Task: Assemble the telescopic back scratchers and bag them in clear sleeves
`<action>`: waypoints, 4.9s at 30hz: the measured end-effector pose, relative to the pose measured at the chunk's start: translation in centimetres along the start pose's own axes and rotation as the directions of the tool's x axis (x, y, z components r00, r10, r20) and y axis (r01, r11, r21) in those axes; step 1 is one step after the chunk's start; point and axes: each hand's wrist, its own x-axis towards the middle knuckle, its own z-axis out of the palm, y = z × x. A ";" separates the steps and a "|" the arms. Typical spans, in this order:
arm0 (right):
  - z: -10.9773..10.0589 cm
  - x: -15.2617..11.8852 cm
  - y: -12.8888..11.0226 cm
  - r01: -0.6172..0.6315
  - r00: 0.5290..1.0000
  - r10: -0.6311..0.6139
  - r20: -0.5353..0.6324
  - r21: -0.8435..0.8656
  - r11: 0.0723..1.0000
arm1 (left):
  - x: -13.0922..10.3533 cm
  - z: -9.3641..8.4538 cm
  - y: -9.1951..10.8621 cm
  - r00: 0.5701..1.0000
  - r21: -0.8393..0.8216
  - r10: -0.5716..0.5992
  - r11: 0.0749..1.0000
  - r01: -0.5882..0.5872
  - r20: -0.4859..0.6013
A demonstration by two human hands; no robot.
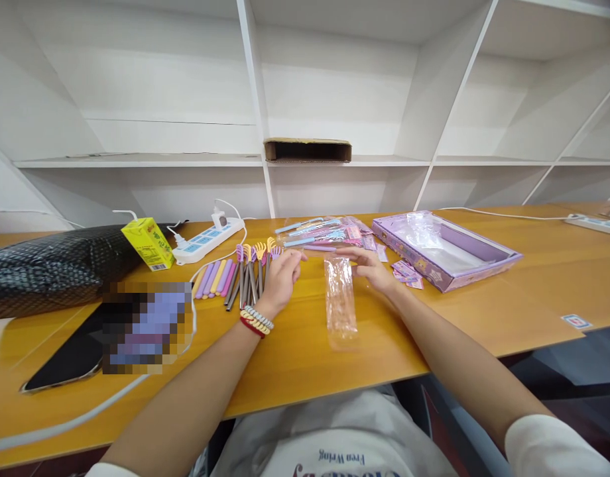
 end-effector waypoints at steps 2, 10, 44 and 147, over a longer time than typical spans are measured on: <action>0.7 -0.3 -0.5 -0.011 0.988 -0.011 0.157 0.138 0.990 | 0.3 0.2 -0.4 0.992 0.120 -0.110 0.986 0.117 -0.063; 2.8 -0.7 -0.9 -0.135 0.882 0.022 0.471 0.208 0.969 | 0.3 1.2 -2.2 0.955 0.400 -0.295 0.872 0.284 -0.034; 3.6 -0.6 -0.8 0.153 0.987 -0.160 0.024 -0.455 0.877 | 0.2 1.5 -2.1 0.996 0.184 -0.041 0.983 0.027 0.076; 0.7 0.3 -0.4 0.234 0.963 -0.258 0.078 -0.718 0.655 | -0.6 1.6 -1.4 0.953 0.495 -0.013 0.857 -0.145 0.302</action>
